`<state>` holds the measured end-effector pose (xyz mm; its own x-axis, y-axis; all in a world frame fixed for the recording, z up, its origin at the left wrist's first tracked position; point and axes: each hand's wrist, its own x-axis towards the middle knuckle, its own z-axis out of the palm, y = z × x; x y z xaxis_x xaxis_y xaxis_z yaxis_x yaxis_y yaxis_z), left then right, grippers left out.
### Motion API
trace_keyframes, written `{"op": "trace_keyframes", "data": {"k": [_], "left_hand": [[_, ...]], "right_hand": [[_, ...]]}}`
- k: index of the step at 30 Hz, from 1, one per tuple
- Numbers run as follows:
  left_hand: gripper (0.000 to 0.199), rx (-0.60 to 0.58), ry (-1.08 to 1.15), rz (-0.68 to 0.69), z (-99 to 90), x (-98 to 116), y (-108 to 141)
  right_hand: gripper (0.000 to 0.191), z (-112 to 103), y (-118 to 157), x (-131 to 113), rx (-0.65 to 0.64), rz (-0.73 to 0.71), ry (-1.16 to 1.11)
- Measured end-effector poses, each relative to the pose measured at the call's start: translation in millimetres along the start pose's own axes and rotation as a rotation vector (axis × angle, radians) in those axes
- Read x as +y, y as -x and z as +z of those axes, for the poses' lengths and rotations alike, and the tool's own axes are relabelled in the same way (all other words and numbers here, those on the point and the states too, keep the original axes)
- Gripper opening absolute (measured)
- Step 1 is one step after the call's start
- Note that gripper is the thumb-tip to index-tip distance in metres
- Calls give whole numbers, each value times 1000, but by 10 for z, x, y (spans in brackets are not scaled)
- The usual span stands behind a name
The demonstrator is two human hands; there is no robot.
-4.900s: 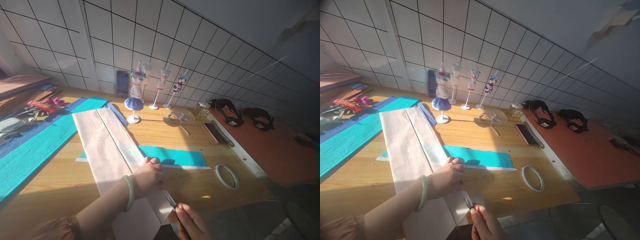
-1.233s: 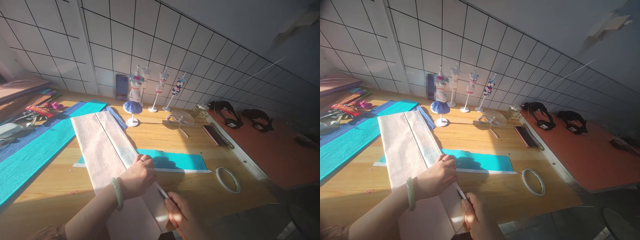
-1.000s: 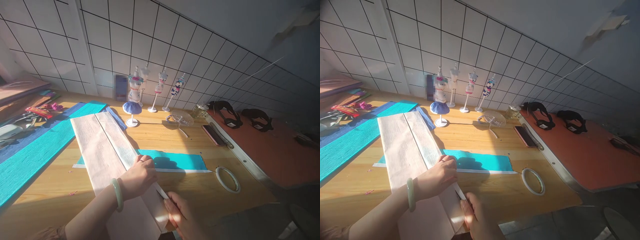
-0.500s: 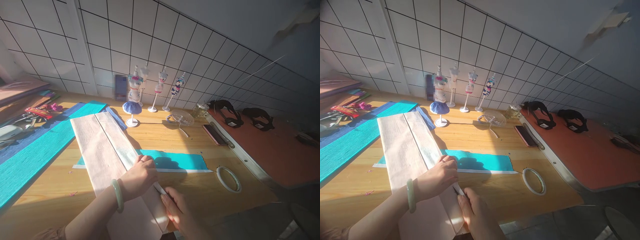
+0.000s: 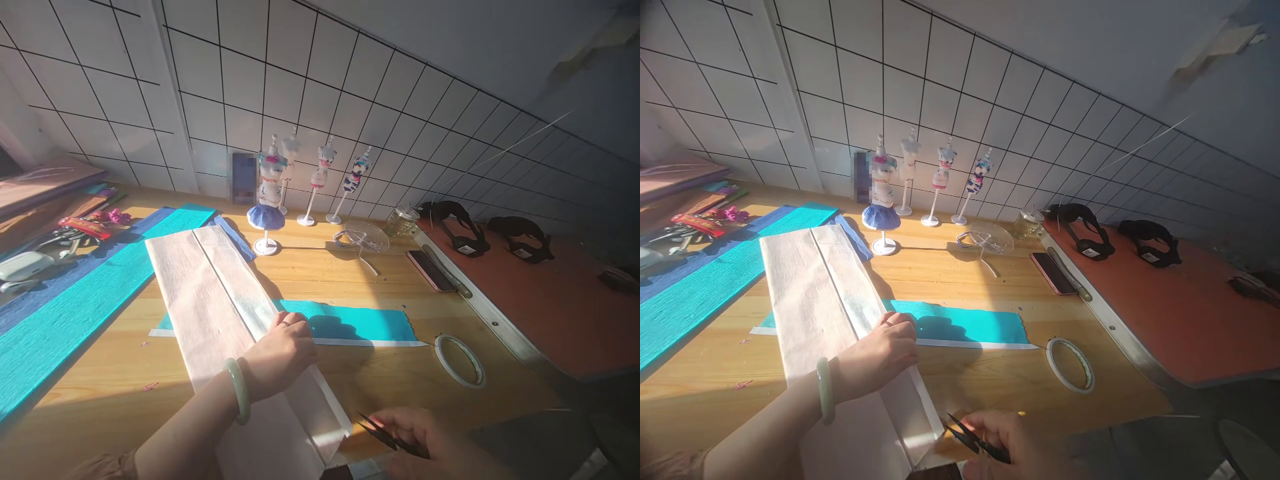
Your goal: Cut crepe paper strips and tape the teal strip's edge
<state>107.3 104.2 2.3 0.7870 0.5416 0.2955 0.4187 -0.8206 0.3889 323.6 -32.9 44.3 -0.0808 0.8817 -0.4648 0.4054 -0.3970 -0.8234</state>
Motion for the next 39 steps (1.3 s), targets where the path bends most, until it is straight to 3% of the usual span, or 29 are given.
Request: {"op": "trace_keyframes", "data": {"k": [2,6,8,15,20,28,32,39], "left_hand": [[28,18,7,-2,8,-3,-1],[30,14,-6,-5,23,-4,-1],[29,9,-13,-13,24,2,-1],[20,-33,-15,-42,-42,52,-10],[22,-33,9,-54,-64,57,-14],[23,2,79,-104,-141,17,48],[19,51,95,-230,-169,8,26],[28,151,199,-699,-339,187,98]], "right_hand": [[43,-18,-27,-53,-3,-1,-59],[29,100,-214,-128,239,-24,-96],[24,211,-321,-145,280,-84,-64],[21,447,-433,-179,111,-198,6],[20,467,-432,-144,136,-178,70],[24,529,-433,-75,183,-154,-44],[27,561,-420,-69,214,-174,-93],[24,613,-423,-95,314,-257,-65]]}}
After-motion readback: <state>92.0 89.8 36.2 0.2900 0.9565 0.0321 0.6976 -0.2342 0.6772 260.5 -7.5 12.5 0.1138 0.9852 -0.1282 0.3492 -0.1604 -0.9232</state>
